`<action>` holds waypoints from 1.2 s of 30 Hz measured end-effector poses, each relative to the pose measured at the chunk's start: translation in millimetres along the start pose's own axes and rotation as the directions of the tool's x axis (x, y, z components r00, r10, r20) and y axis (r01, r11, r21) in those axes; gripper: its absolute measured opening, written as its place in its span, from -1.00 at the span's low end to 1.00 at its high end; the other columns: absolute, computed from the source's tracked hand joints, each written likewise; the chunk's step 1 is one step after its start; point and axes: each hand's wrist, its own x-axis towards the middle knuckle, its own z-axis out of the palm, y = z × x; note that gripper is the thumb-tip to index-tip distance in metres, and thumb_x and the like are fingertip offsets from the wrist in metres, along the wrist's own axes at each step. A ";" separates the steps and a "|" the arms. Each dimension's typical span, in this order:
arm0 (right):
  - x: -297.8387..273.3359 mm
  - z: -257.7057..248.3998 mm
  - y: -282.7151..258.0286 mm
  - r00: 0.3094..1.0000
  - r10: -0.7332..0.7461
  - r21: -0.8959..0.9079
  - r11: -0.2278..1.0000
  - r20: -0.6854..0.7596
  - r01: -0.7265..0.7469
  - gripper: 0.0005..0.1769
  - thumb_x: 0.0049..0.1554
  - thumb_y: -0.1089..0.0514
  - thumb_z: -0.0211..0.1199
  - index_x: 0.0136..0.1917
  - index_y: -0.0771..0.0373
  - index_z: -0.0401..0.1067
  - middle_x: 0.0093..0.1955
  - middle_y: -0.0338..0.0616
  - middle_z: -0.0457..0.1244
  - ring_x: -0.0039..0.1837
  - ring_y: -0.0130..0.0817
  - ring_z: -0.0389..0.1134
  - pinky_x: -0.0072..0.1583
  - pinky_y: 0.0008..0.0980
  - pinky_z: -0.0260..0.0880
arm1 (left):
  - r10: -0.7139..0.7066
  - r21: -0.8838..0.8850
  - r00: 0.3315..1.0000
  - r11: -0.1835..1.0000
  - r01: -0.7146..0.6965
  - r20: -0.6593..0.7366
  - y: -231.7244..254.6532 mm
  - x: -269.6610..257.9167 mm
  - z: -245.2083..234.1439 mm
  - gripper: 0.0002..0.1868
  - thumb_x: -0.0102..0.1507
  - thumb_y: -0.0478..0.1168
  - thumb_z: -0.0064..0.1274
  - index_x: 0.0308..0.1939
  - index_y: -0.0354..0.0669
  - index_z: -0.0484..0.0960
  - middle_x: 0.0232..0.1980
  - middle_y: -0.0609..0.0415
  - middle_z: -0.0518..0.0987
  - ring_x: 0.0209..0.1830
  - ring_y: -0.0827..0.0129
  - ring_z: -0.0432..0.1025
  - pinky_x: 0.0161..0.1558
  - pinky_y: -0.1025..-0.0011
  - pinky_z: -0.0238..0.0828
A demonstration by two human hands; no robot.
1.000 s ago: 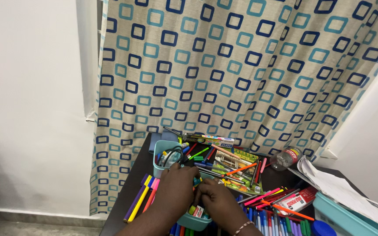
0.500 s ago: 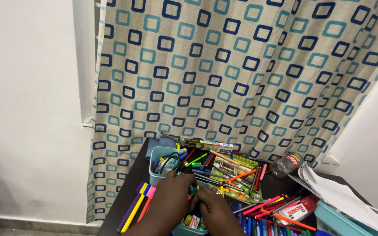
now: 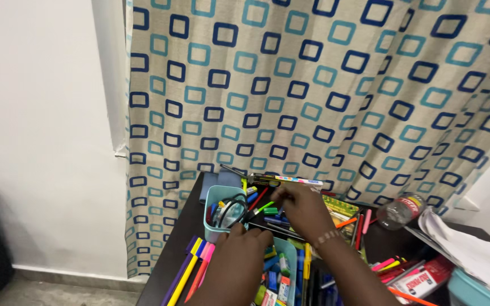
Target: The person organizes stationery items on a desk. They sort pens and markers by color, place them into containers, and arrange other items like erasers and scissors into a small blue bin. The person also moves a plastic bottle and a small container to a drawer.
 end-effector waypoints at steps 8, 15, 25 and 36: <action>86.3 66.8 45.7 0.936 -0.048 -0.272 0.951 0.348 0.150 -0.60 0.16 0.24 0.12 0.23 -0.01 0.54 0.23 -0.10 0.38 0.21 -0.03 0.40 0.25 -0.14 0.38 | -0.011 0.051 0.995 0.999 0.006 0.096 -4.8 6.2 7.7 -0.68 0.10 -0.36 0.09 -0.05 -0.12 0.59 0.04 0.06 0.55 0.17 0.04 0.35 0.08 -0.03 0.26; 99.8 84.6 49.1 0.862 0.051 -0.339 0.930 0.505 0.144 -0.51 0.15 0.14 0.19 0.34 -0.17 0.43 0.26 -0.18 0.36 0.24 -0.11 0.41 0.27 -0.18 0.40 | 0.001 0.037 0.995 0.999 -0.005 0.095 -9.2 12.8 13.4 -0.65 0.13 -0.33 0.11 0.01 -0.11 0.62 0.01 0.04 0.56 0.17 0.01 0.34 0.06 -0.02 0.23; 108.7 95.5 47.8 0.858 -0.016 -0.287 0.939 0.513 0.189 -0.61 0.12 0.14 0.24 0.24 0.01 0.50 0.26 -0.17 0.36 0.27 -0.19 0.41 0.28 -0.22 0.39 | -0.005 0.037 0.992 0.999 0.000 0.126 -9.5 12.8 14.4 -0.68 0.19 -0.29 0.06 0.03 -0.11 0.62 0.07 0.03 0.54 0.18 0.03 0.33 0.07 0.01 0.24; 118.2 108.4 67.3 0.892 0.141 -0.303 0.953 0.430 -0.005 -0.62 0.11 0.05 0.35 0.19 0.11 0.47 0.15 -0.12 0.43 0.21 -0.19 0.45 0.24 -0.25 0.43 | 0.004 0.026 0.979 1.000 -0.010 0.204 -7.5 13.6 5.0 -0.58 0.14 -0.26 0.12 0.09 -0.18 0.57 0.10 -0.03 0.53 0.21 0.02 0.31 0.12 0.01 0.23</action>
